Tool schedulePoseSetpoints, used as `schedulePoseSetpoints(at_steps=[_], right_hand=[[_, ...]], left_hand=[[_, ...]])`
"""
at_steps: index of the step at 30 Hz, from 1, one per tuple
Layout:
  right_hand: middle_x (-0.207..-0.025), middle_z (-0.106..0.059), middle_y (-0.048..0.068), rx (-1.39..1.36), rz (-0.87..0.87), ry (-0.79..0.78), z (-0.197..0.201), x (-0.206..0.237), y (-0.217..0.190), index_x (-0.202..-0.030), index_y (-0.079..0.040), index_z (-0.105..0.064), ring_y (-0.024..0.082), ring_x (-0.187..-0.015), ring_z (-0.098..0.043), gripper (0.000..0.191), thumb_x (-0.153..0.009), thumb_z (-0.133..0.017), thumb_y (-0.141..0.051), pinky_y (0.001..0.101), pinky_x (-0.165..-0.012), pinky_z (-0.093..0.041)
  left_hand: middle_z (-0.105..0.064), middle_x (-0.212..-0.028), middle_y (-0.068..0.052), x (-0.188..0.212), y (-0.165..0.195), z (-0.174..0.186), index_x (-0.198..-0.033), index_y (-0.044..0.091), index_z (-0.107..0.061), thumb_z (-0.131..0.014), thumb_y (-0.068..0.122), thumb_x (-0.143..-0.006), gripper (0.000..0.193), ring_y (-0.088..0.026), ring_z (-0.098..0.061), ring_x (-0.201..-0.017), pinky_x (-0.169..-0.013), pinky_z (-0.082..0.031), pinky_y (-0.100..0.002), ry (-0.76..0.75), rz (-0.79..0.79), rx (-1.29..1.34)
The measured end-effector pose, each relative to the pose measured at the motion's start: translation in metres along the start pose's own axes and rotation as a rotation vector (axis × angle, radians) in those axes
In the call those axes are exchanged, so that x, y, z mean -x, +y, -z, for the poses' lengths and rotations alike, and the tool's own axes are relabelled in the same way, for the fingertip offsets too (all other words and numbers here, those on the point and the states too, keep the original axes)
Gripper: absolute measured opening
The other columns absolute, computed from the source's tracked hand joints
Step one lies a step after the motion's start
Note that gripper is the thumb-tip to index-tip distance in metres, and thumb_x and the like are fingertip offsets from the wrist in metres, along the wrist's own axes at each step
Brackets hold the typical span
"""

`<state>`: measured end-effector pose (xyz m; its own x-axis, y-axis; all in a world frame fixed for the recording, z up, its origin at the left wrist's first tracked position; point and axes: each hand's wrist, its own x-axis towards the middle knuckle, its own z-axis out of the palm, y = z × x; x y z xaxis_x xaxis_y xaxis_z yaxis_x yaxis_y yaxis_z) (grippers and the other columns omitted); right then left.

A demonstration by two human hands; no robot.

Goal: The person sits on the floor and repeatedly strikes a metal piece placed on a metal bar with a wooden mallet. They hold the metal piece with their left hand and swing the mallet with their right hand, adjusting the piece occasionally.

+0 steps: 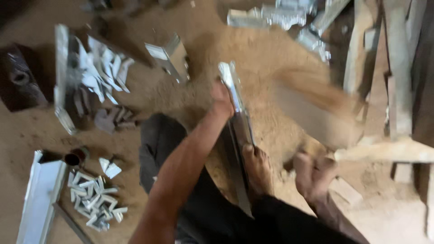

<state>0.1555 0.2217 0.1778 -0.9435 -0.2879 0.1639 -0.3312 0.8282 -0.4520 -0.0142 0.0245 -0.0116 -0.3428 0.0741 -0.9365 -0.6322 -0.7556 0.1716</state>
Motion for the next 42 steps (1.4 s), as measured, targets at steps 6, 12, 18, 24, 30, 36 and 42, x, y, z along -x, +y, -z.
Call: schedulePoseSetpoints(at_steps=[6, 12, 18, 24, 30, 36, 42], right_hand=[[-0.063, -0.056, 0.018, -0.284, -0.348, -0.117, -0.059, 0.034, 0.028, -0.1, 0.002, -0.064, 0.033, -0.053, -0.057, 0.034, -0.101, -0.059, -0.032, 0.0437, -0.045, -0.046], [-0.053, -0.049, 0.015, -0.1, -0.731, -0.263, -0.09, 0.073, 0.064, -0.085, 0.001, -0.061, 0.03, -0.044, -0.048, 0.038, -0.104, -0.062, -0.032, 0.0463, -0.046, -0.041], [-0.064, -0.05, -0.002, -0.892, -0.599, 0.013, -0.003, 0.045, 0.069, -0.085, -0.012, -0.057, 0.008, -0.046, -0.046, 0.03, -0.108, -0.049, -0.029, 0.0243, -0.037, -0.039], [-0.067, -0.049, -0.003, -0.516, 0.044, 0.044, -0.024, 0.032, 0.067, -0.082, -0.02, -0.051, 0.014, -0.057, -0.049, 0.039, -0.119, -0.04, -0.025, 0.0301, -0.054, -0.045], [-0.057, -0.048, -0.004, -1.712, -1.124, 0.1, -0.074, 0.026, 0.062, -0.079, -0.01, -0.058, 0.01, -0.038, -0.038, 0.038, -0.112, -0.054, -0.029, 0.0254, -0.026, -0.035], [-0.047, -0.052, 0.004, -0.233, -0.678, -0.496, -0.075, 0.022, 0.051, -0.102, -0.006, -0.067, 0.012, -0.033, -0.046, 0.034, -0.1, -0.05, -0.036, 0.0306, -0.024, -0.035], [-0.055, -0.054, 0.015, 0.021, -0.694, -0.348, -0.118, 0.101, 0.083, -0.075, -0.001, -0.062, 0.028, -0.043, -0.052, 0.049, -0.104, -0.061, -0.04, 0.0463, -0.041, -0.04]], left_hand=[[-0.065, -0.111, -0.014, -0.013, -0.003, 0.007, -0.126, 0.005, -0.058, -0.027, 0.067, -0.1, 0.074, -0.03, -0.063, -0.096, -0.085, -0.05, -0.049, 0.004, -0.036, -0.031], [-0.068, -0.1, -0.013, -0.016, 0.019, 0.014, -0.118, 0.007, -0.063, -0.029, 0.064, -0.1, 0.069, -0.029, -0.066, -0.085, -0.075, -0.055, -0.048, -0.265, -0.124, -0.216], [-0.067, -0.088, -0.026, 0.005, 0.022, 0.023, -0.12, -0.002, -0.066, -0.003, 0.081, -0.087, 0.109, -0.036, -0.067, -0.083, -0.078, -0.059, -0.048, -0.47, 0.227, -0.123], [-0.061, -0.072, -0.019, 0.0, 0.018, 0.008, -0.094, -0.002, -0.062, -0.014, 0.084, -0.092, 0.098, -0.035, -0.059, -0.064, -0.058, -0.051, -0.051, -0.222, 0.207, -0.063], [-0.056, -0.066, -0.014, -0.013, 0.001, 0.013, -0.088, 0.001, -0.062, -0.019, 0.084, -0.092, 0.093, -0.029, -0.053, -0.057, -0.051, -0.047, -0.047, -0.19, 0.121, -0.082], [-0.058, -0.07, -0.012, -0.021, 0.025, 0.004, -0.091, 0.005, -0.062, -0.022, 0.083, -0.091, 0.088, -0.027, -0.056, -0.06, -0.055, -0.048, -0.043, -0.148, 0.135, 0.012], [-0.049, -0.103, -0.011, 0.006, 0.081, -0.065, -0.12, 0.012, -0.05, -0.049, 0.067, -0.093, 0.062, -0.027, -0.05, -0.092, -0.081, -0.046, -0.043, -0.352, -0.338, -0.062]])
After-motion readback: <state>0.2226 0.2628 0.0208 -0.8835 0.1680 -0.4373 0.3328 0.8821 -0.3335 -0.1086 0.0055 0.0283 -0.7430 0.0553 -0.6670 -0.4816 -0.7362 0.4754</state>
